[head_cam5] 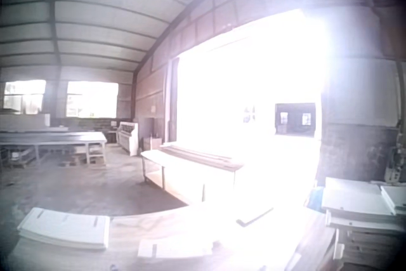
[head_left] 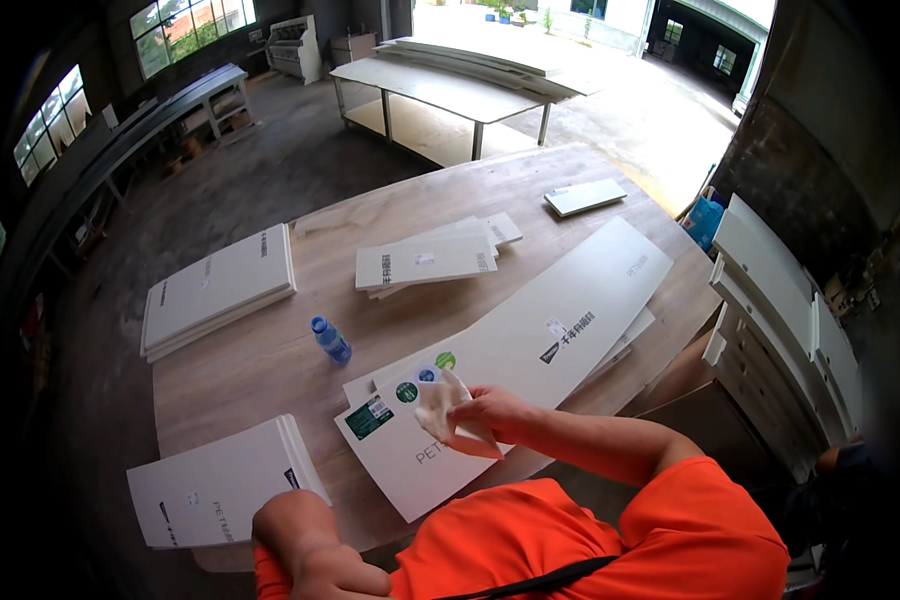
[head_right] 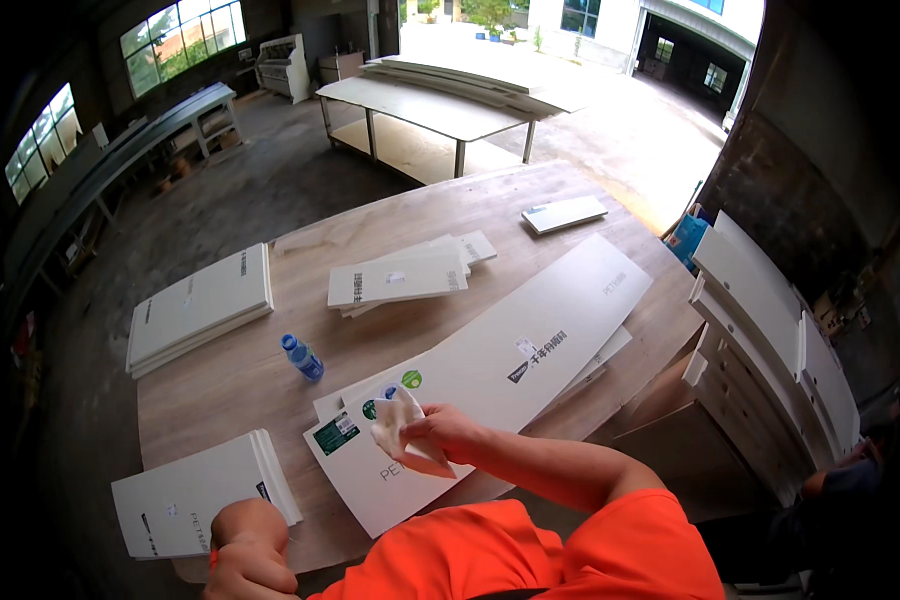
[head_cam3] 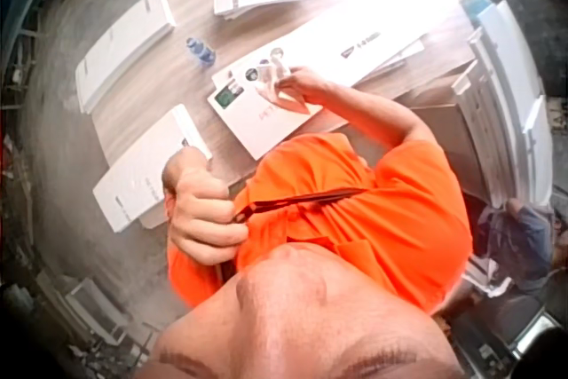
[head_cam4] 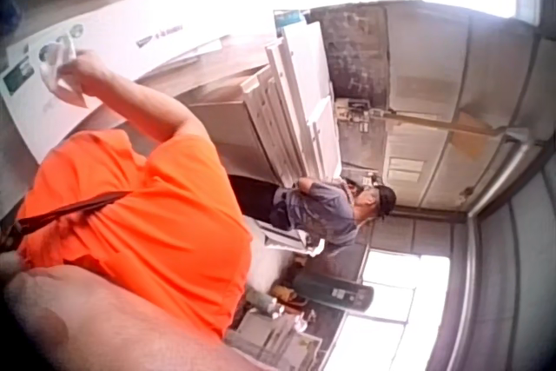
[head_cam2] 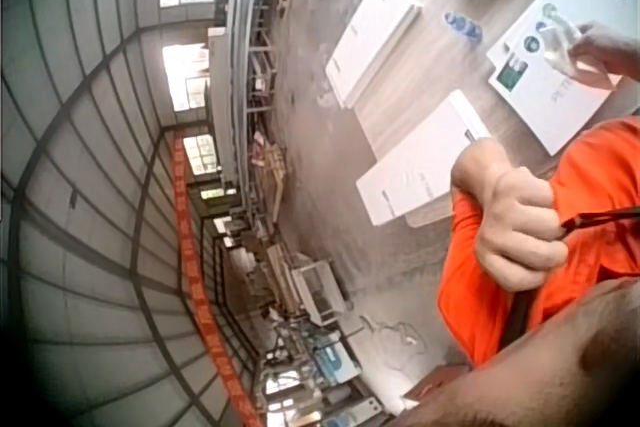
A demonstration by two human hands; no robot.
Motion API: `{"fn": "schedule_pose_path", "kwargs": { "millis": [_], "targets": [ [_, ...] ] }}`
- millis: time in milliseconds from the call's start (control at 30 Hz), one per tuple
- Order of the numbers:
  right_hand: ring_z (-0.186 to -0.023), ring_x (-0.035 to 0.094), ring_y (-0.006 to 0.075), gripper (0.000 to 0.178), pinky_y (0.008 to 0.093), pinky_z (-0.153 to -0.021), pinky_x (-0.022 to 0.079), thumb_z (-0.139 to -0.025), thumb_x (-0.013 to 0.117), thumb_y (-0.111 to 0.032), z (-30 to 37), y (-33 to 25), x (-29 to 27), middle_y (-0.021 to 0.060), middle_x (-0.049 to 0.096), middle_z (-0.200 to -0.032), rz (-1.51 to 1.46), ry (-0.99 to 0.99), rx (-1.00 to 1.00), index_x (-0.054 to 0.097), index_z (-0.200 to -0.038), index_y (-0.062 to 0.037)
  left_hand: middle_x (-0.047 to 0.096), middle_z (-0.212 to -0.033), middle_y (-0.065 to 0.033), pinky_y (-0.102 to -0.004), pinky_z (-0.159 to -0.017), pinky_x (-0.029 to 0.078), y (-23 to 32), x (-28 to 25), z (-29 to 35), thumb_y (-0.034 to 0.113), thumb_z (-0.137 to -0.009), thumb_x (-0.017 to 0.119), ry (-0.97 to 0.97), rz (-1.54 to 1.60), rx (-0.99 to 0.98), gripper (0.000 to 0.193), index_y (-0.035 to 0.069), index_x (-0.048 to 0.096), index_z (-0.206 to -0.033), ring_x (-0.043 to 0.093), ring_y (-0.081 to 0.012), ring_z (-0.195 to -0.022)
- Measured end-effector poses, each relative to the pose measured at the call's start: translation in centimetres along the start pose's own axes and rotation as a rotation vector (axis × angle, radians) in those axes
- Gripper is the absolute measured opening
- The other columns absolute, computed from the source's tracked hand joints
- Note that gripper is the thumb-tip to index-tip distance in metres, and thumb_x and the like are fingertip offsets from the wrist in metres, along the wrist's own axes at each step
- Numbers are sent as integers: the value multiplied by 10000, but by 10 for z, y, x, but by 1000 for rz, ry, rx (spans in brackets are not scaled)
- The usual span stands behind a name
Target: The person wipes the surface of several white rectangular panels with a white cloth. They handle the panels one at a time, lifting and turning them to clean different sides. The person also handles a water bottle, placing it on the table and later picking it up.
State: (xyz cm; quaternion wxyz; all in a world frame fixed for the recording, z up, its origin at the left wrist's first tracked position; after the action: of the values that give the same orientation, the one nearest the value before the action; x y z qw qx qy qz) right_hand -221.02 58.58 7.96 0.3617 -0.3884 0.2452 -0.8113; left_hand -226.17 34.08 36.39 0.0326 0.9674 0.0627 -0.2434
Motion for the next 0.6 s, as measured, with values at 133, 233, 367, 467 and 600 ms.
{"fn": "schedule_pose_path", "kwargs": {
  "millis": [133,233,367,467,600],
  "targets": [
    [-994,718,257,372,394,-869,602,-904,694,-13,-1,-2,1,151,698,-1152,-7,-3,-9,637,-1269,23,632,-776,-40,-270,-460,239,7,9,9,99,-912,591,83,-84,13,64,103,556,-859,418,-73,-508],
    [-985,717,254,369,388,-868,602,-897,697,-11,-9,-1,-3,146,699,-1143,3,-1,-19,644,-1261,23,642,-786,-49,-260,-466,253,8,9,13,106,-929,597,58,-146,98,66,98,618,-991,434,-82,-517],
    [-974,716,248,362,374,-854,601,-892,697,-9,-14,-2,-11,140,702,-1126,-17,20,-26,652,-1249,24,645,-758,-38,-245,-465,269,-2,3,9,116,-937,562,80,-79,214,273,148,648,-1194,445,-88,-536],
    [-969,716,245,350,368,-842,601,-892,700,-12,-15,-5,-9,140,703,-1120,15,27,-22,658,-1238,25,656,-801,-41,-245,-459,268,3,-1,10,89,-907,578,68,-101,255,209,118,687,-1083,423,-94,-531],
    [-952,721,244,339,370,-830,603,-893,705,-17,-22,-3,-8,138,707,-1105,26,24,-24,662,-1226,30,618,-760,-52,-263,-465,256,10,10,15,97,-914,627,135,-247,249,117,72,633,-1028,420,-93,-505]
  ]
}}
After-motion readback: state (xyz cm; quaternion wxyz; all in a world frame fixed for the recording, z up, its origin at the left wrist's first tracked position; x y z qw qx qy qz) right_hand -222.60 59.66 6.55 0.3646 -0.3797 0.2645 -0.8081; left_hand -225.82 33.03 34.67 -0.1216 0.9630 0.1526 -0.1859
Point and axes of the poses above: each hand's wrist, its own z-axis away from the middle knuckle, its own x-axis out of the palm, y = z × x, the point moved 4 cm from there along -z, towards the middle knuckle
